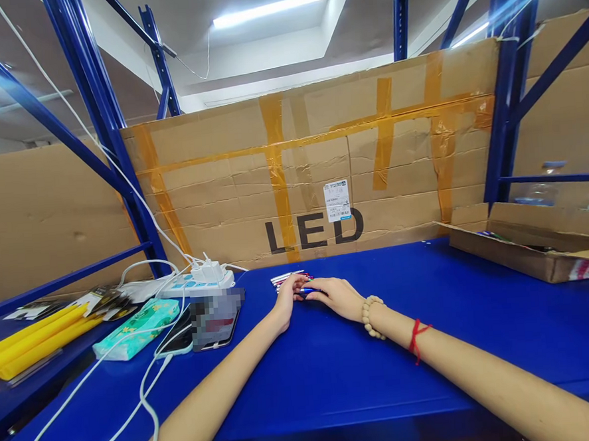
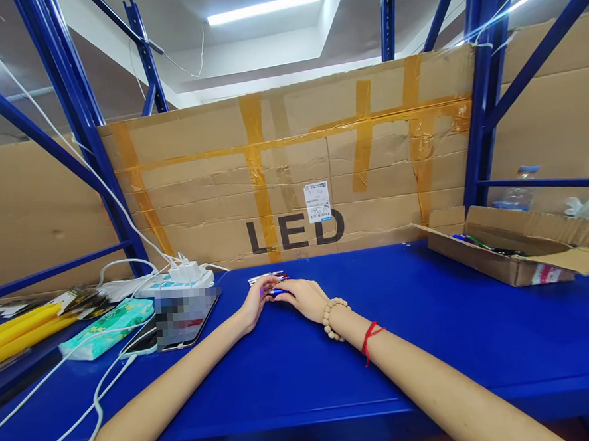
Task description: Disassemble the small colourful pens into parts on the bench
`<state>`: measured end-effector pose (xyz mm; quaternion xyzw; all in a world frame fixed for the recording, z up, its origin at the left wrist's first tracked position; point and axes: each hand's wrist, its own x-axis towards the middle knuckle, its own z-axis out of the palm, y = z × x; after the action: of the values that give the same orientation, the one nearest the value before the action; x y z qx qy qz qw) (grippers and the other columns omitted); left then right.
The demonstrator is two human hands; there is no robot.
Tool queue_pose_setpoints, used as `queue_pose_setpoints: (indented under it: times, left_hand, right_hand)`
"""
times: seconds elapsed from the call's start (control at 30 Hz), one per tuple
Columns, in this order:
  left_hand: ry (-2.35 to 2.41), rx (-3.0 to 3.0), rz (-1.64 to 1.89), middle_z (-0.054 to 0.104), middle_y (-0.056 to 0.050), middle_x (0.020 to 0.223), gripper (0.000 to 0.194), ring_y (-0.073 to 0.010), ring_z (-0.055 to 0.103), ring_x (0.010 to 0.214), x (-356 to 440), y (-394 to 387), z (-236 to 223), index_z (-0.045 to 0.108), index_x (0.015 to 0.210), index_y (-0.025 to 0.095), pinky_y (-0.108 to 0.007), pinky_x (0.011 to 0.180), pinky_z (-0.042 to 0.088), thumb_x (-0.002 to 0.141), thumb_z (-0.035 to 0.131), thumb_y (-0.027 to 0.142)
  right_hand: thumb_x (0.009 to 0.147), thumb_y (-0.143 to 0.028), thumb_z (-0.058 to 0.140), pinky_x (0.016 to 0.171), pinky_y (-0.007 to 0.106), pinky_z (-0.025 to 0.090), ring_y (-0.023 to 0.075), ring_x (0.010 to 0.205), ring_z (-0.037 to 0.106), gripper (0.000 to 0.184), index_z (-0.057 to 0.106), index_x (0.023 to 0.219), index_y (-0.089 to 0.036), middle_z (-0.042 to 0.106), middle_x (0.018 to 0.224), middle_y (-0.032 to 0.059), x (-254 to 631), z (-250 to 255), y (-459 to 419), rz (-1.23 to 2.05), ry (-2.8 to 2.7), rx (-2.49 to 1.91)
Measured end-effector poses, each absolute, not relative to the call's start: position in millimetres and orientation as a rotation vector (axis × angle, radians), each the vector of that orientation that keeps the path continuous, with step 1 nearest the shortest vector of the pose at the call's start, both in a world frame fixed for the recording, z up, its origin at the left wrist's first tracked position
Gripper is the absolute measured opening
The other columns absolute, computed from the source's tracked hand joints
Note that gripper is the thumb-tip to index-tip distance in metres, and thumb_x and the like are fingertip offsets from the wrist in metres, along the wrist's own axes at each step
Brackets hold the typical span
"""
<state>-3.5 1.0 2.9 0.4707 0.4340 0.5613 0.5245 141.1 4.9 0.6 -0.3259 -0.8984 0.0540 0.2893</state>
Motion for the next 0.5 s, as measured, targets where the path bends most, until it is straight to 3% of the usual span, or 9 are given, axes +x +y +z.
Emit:
queue_pose_setpoints:
  times: [0.5]
  left_hand:
    - [1.05, 1.139, 1.331, 0.056, 0.0, 0.061, 0.017, -0.0107, 0.05, 0.06, -3.4, 1.3, 3.9, 0.059, 0.066, 0.015, -0.02, 0.055, 0.034, 0.066, 0.046, 0.026]
  right_hand:
    - [0.088, -0.04, 0.041, 0.083, 0.031, 0.043, 0.0189, 0.099, 0.057, 0.031, 0.059, 0.108, -0.026, 0.062, 0.11, 0.0015, 140.1, 5.2, -2.7, 0.124, -2.402, -0.862]
